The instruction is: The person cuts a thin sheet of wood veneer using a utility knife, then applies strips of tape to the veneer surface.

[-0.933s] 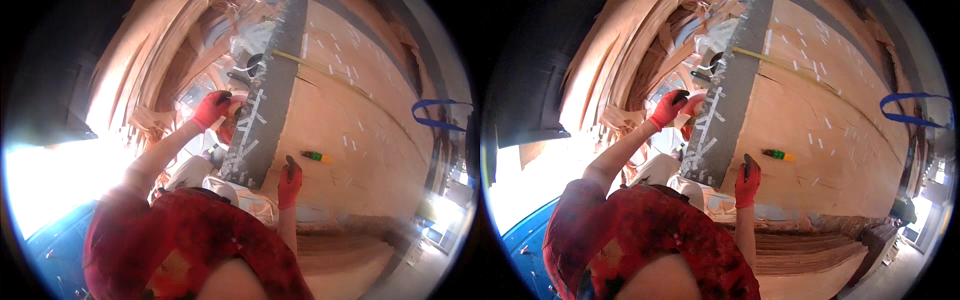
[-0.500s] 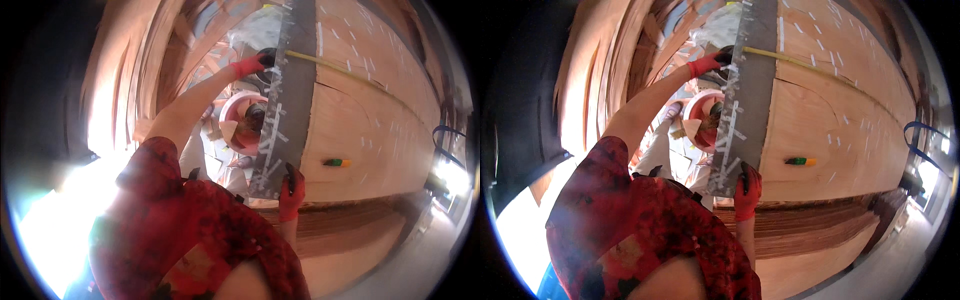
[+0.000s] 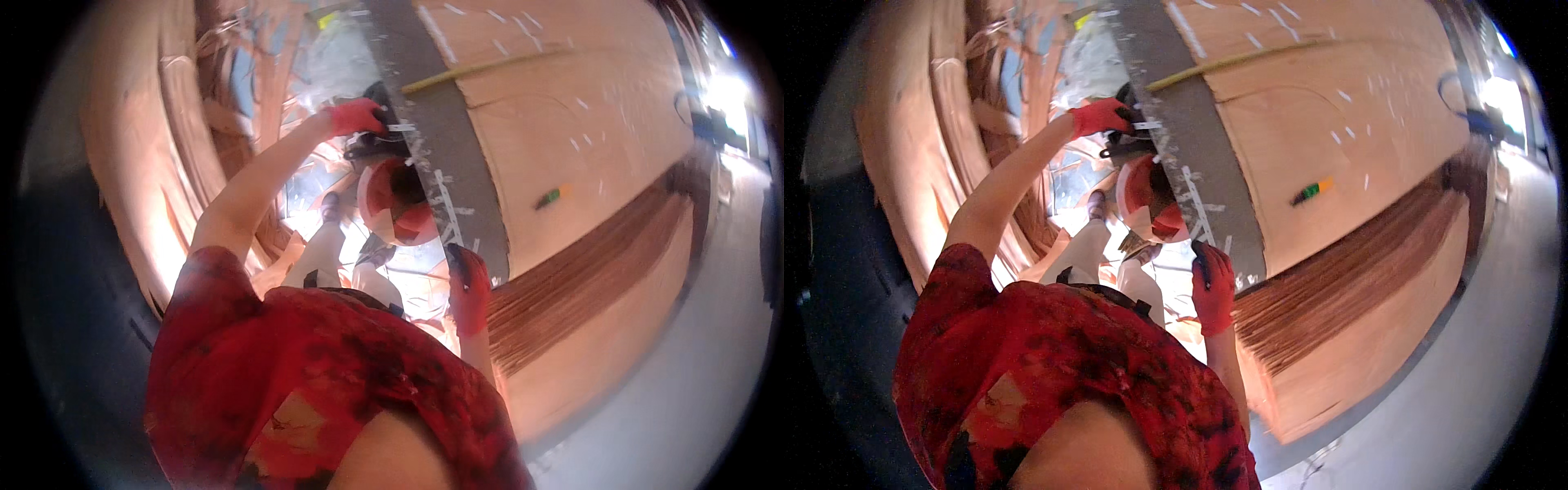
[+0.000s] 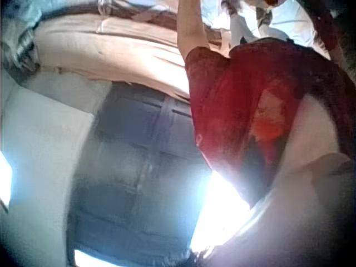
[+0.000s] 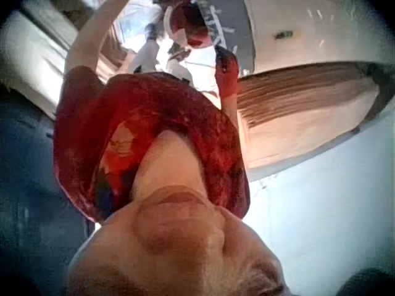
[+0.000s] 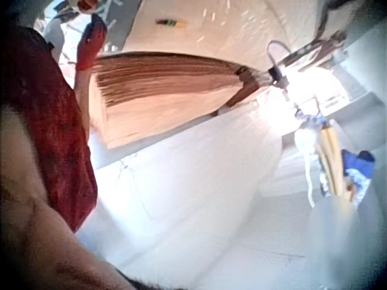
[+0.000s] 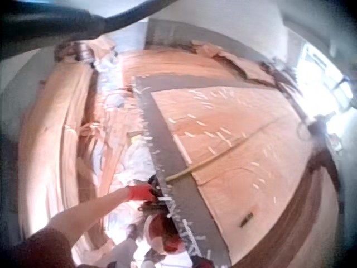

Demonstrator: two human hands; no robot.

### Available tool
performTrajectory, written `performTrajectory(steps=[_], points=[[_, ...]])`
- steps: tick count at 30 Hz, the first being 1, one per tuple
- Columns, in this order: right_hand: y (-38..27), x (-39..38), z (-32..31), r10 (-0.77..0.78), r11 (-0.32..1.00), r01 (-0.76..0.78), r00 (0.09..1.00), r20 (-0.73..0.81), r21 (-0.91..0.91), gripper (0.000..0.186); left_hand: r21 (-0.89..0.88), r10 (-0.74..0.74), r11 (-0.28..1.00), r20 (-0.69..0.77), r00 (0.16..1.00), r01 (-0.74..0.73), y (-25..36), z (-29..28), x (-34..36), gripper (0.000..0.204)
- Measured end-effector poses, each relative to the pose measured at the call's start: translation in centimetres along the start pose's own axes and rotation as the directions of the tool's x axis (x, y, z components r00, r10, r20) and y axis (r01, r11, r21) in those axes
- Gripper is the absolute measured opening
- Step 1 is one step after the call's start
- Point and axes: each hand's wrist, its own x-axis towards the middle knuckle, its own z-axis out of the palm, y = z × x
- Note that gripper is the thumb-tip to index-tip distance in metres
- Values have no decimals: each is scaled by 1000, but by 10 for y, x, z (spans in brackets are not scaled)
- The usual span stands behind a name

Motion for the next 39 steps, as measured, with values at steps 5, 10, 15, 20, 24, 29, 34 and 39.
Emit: performTrajectory(steps=[5, 10, 15, 20, 24, 29, 34, 39], points=[[1, -2, 2, 19, 1000, -19, 999, -33, 16, 33, -70, -47, 995, 226, 973, 65, 49, -21, -7, 37], [39, -26, -20, 32, 999, -30, 997, -65, 30, 35, -192, -160, 959, 229, 960, 206, 57, -35, -31, 28], [71, -44, -45, 403, 635, -407, 900, 167, 657, 35, -475, -21, 871, 215, 976, 124, 122, 36, -80, 32], [114, -43, -71, 115, 437, -339, 940, 322, 833, 49, -447, 68, 894, 185, 980, 22, 231, 170, -112, 26], [150, -47, -120, 26, 212, -297, 954, 299, 931, 43, -490, -57, 860, 186, 981, 143, 303, 275, -119, 22], [189, -61, -198, 86, 229, -169, 985, 153, 959, 35, -390, -31, 920, 48, 998, 47, 359, 378, -111, 21], [207, -52, -249, 35, 406, -51, 999, 40, 913, 22, -494, -133, 863, -26, 991, 103, 394, 422, -104, 25], [219, 1, -268, -81, 619, 32, 996, 23, 785, 14, -743, -65, 667, -123, 990, -49, 382, 431, -76, 27]])
